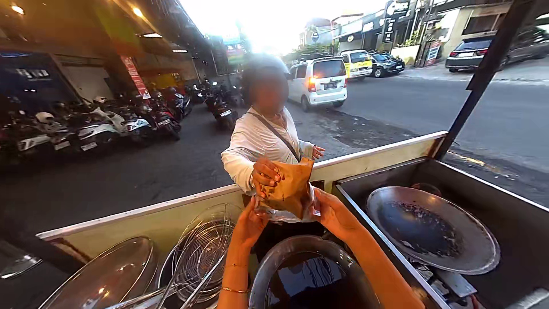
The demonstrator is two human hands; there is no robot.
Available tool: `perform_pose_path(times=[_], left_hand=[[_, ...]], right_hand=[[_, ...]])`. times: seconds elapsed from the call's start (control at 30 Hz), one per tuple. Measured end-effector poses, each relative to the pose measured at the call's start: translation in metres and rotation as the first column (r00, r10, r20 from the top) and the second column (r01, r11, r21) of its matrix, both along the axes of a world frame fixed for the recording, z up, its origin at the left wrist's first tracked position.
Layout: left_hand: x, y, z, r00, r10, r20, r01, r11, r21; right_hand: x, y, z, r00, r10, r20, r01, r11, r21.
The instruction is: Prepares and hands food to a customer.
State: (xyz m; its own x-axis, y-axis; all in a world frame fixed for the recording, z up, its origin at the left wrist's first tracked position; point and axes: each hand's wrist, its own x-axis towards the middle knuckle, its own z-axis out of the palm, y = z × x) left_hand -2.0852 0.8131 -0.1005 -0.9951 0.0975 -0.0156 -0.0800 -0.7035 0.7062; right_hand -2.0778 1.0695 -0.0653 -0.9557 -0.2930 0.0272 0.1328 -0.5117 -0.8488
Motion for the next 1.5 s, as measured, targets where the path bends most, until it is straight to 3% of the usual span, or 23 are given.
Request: perform_pose_path(times=[0.07,0.17,0.33,0.43,0.5,0.6,0.7,0.77,0.93,1.0,1.17,1.33,1.5], left_hand=[[-0.001,0.001,0.002,0.999,-0.006,0.043,0.011,0.993,-0.119],[-0.005,0.002,0.003,0.994,0.002,0.112,0.018,0.984,-0.177],[-0.003,0.014,0.018,0.983,0.129,0.133,-0.081,0.943,-0.322],[0.001,0.023,0.026,0.974,0.218,0.055,-0.164,0.857,-0.488],[0.002,0.027,0.027,0.974,0.223,0.035,-0.157,0.781,-0.605],[0.003,0.029,0.030,0.978,0.183,0.100,-0.081,0.775,-0.626],[0.003,0.026,0.030,0.967,0.196,0.162,-0.079,0.835,-0.544],[-0.001,0.024,0.027,0.957,0.265,0.120,-0.157,0.817,-0.556],[-0.012,0.019,0.032,0.935,0.314,-0.165,-0.329,0.591,-0.736],[-0.017,0.022,0.039,0.927,0.293,-0.235,-0.363,0.538,-0.760],[-0.022,0.020,0.047,0.925,0.237,-0.297,-0.379,0.514,-0.769],[-0.028,0.007,0.047,0.919,0.218,-0.330,-0.393,0.411,-0.823],[-0.034,0.000,0.037,0.907,0.244,-0.342,-0.418,0.443,-0.793]], right_hand=[[0.006,-0.001,0.003,0.999,0.003,-0.048,-0.001,0.999,0.034],[0.009,-0.006,0.003,0.975,-0.032,-0.218,0.083,0.970,0.229],[-0.006,-0.014,-0.009,0.900,-0.164,-0.404,0.380,0.751,0.541],[0.000,-0.013,-0.009,0.905,-0.098,-0.414,0.356,0.705,0.614],[0.005,-0.013,-0.006,0.878,-0.106,-0.467,0.426,0.618,0.660],[0.000,-0.011,-0.007,0.832,-0.133,-0.539,0.501,0.597,0.626],[-0.012,-0.009,-0.013,0.846,-0.094,-0.525,0.443,0.672,0.593],[-0.015,-0.007,-0.011,0.871,-0.033,-0.490,0.387,0.662,0.642],[-0.026,-0.007,-0.006,0.929,0.098,-0.356,0.253,0.533,0.807],[-0.032,-0.009,-0.012,0.941,0.098,-0.325,0.218,0.559,0.800],[-0.033,-0.010,-0.002,0.973,-0.099,-0.210,0.203,0.802,0.561],[-0.041,-0.026,0.022,0.974,-0.175,-0.147,0.217,0.908,0.359],[-0.058,-0.047,0.044,0.994,-0.095,-0.050,0.106,0.946,0.306]])
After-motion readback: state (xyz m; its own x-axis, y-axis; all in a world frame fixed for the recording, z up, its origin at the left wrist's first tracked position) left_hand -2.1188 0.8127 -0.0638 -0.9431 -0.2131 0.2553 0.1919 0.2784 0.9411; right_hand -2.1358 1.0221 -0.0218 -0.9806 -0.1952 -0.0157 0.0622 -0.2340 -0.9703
